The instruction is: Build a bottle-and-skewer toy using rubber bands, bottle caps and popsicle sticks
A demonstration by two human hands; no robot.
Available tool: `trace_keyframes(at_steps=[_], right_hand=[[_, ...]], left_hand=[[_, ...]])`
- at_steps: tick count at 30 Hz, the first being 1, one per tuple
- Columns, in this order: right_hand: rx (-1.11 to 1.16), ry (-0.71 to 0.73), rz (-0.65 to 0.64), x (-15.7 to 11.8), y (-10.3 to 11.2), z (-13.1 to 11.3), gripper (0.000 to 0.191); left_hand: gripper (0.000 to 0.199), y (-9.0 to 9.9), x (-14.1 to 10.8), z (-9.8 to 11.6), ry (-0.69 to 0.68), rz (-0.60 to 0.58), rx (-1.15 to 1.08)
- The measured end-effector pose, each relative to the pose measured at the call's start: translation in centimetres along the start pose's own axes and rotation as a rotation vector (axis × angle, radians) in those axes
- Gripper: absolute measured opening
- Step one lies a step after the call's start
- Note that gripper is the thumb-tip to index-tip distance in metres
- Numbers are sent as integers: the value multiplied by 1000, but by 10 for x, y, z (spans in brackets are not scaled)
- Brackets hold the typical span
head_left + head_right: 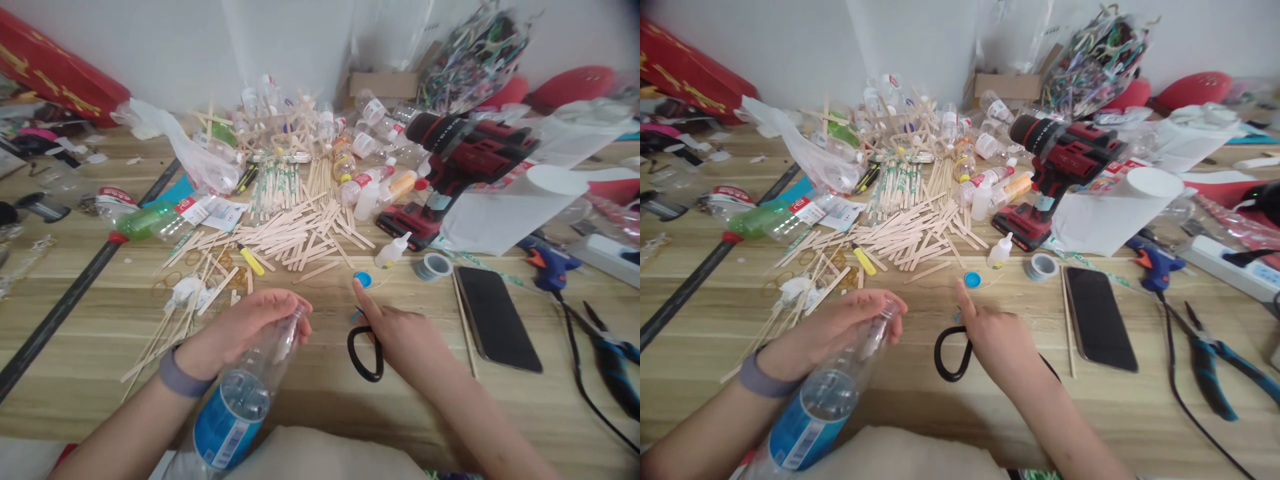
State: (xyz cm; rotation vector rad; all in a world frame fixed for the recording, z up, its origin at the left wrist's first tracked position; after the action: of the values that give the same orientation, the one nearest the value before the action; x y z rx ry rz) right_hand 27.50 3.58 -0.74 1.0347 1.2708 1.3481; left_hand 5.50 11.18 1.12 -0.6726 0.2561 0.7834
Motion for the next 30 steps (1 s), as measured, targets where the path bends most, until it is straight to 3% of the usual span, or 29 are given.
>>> trace_keyframes(at_steps=[3,7,10,16,19,22,25,30], right_hand=[[-83,-59,-164,-1,4,7,70],[-185,-137,-239,-8,6,29,68],[-154,-138,-198,-12,-3,46,57],[-5,-129,-185,-14,-16,65,65],[36,-113,-169,-17,-11,63,58],[119,-133,-40,-17,-1,44,47],[535,-126,105,-12,5,0,44],[1615,47,49,8,2,-81,82]], left_hand=[[33,7,1,13,-99,39,-12],[30,12,5,32,-222,78,-49],[30,11,11,40,-296,105,-83],[30,4,22,37,-281,62,-71],[31,2,24,36,-273,41,-61],[32,0,27,41,-286,26,-49],[31,-1,37,52,-359,66,-39],[31,-2,59,70,-533,269,-137]])
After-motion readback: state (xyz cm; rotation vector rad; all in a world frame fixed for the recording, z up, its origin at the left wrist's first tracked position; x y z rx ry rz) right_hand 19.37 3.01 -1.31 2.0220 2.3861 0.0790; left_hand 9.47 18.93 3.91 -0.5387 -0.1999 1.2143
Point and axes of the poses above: each hand's wrist, its own x-axis towards the middle knuckle, its own y-axis out of the back of the hand, z = x × y, the point moved 3 cm from there along x, towards the middle knuckle, and after that the axes turned 5 degrees about -x, right-handed, at the moved point
